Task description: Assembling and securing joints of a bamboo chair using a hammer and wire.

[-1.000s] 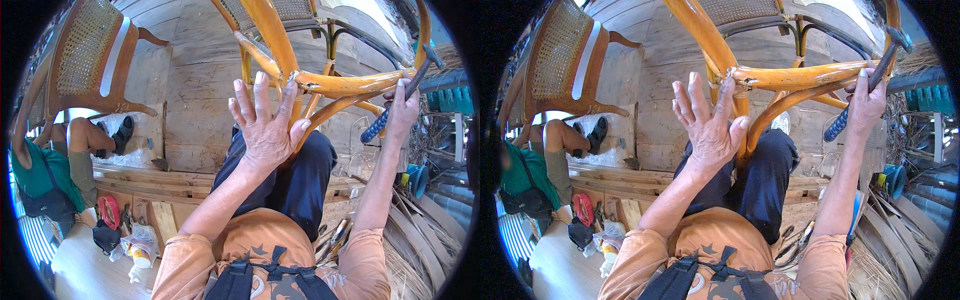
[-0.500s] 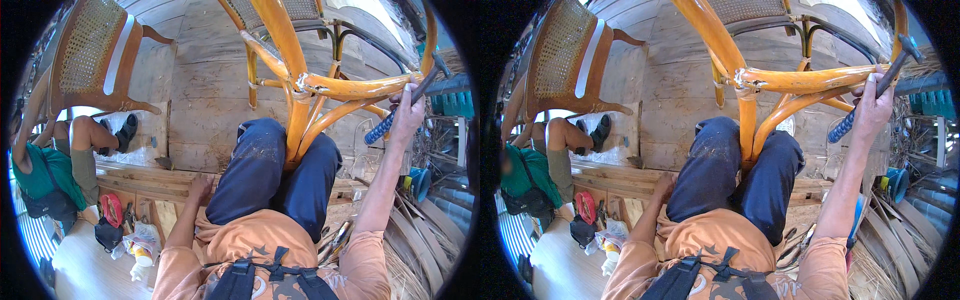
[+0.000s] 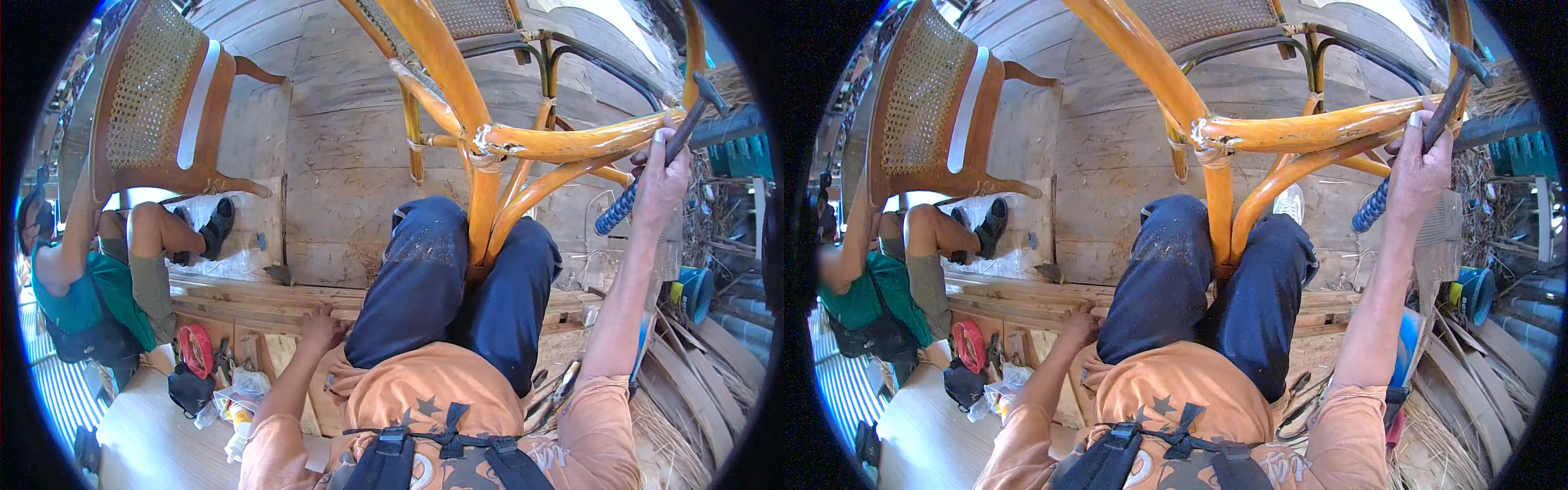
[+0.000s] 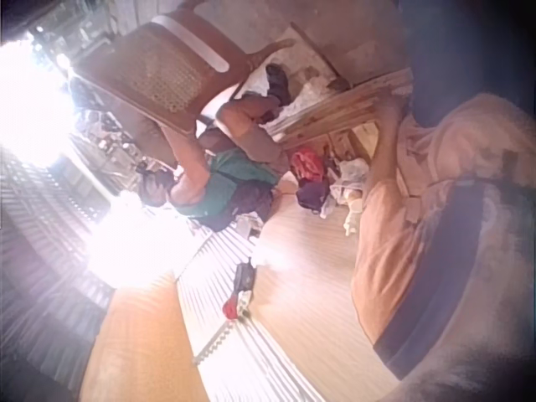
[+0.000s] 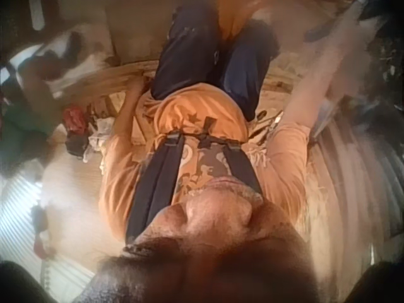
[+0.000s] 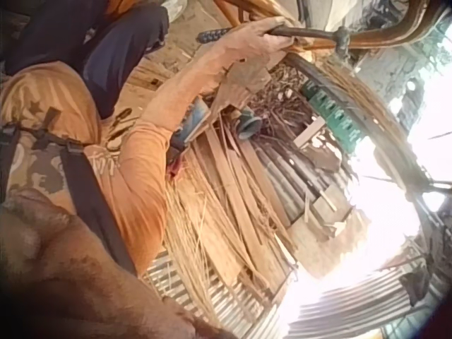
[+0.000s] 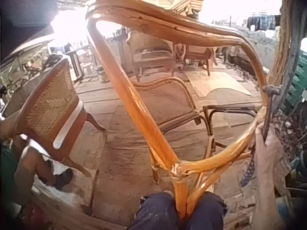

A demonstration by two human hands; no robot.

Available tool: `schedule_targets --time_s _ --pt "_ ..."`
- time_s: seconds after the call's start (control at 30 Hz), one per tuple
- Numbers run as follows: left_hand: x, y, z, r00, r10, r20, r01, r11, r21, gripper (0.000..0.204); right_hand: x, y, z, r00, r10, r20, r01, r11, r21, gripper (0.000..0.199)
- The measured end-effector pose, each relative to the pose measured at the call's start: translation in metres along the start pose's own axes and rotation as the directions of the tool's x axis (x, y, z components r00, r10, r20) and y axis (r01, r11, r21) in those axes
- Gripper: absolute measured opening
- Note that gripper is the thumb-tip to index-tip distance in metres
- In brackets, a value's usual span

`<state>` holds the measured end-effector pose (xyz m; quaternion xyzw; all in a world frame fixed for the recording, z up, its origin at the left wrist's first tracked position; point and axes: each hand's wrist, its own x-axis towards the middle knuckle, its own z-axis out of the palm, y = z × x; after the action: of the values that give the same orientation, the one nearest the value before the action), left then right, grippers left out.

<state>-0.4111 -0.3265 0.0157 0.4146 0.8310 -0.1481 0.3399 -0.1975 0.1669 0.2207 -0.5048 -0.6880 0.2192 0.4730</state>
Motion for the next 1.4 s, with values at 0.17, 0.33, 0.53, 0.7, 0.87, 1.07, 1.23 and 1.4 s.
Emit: schedule_targets --time_s 0.17,0.33,0.53,0.7,0.87,1.07,1.23,1.4 --pt "0.022 0.043 -0.140 0.940 -0.044 -0.339 -0.091 0.924 -0.372 0.049 0.000 -0.005 0.003 1.000 -0.012 -0.021 0.014 0.997 0.082 0.018" --pt "0.047 0.153 -0.281 0.548 0.003 -0.836 -0.693 0.562 -0.452 0.054 0.002 0.005 -0.001 0.999 -0.032 -0.012 0.033 0.998 0.052 0.019" --pt "0.077 0.203 -0.315 0.329 0.032 -0.944 -0.858 0.427 -0.285 0.049 0.002 0.001 0.000 1.000 -0.031 0.003 0.031 0.999 0.037 0.023" --pt "0.089 0.211 -0.296 0.327 0.019 -0.945 -0.869 0.398 -0.293 0.041 0.000 -0.003 -0.001 1.000 -0.007 0.008 0.006 1.000 0.008 0.019" --pt "0.090 0.209 -0.292 0.379 0.017 -0.925 -0.880 0.316 -0.355 0.035 0.000 0.000 -0.001 1.000 -0.027 0.010 0.027 1.000 0.015 0.018" --pt "0.096 0.207 -0.285 0.404 0.064 -0.913 -0.900 0.208 -0.383 0.031 0.000 0.002 -0.002 1.000 -0.029 0.006 0.029 0.999 0.024 0.019" --pt "0.099 0.203 -0.282 0.413 0.122 -0.902 -0.907 0.137 -0.397 0.033 0.001 0.000 0.000 1.000 -0.017 0.018 0.015 0.997 0.076 0.019" --pt "0.102 0.203 -0.280 0.403 0.147 -0.903 -0.911 0.154 -0.382 0.037 0.001 0.005 0.002 0.998 -0.057 -0.001 0.057 0.995 0.078 0.027"
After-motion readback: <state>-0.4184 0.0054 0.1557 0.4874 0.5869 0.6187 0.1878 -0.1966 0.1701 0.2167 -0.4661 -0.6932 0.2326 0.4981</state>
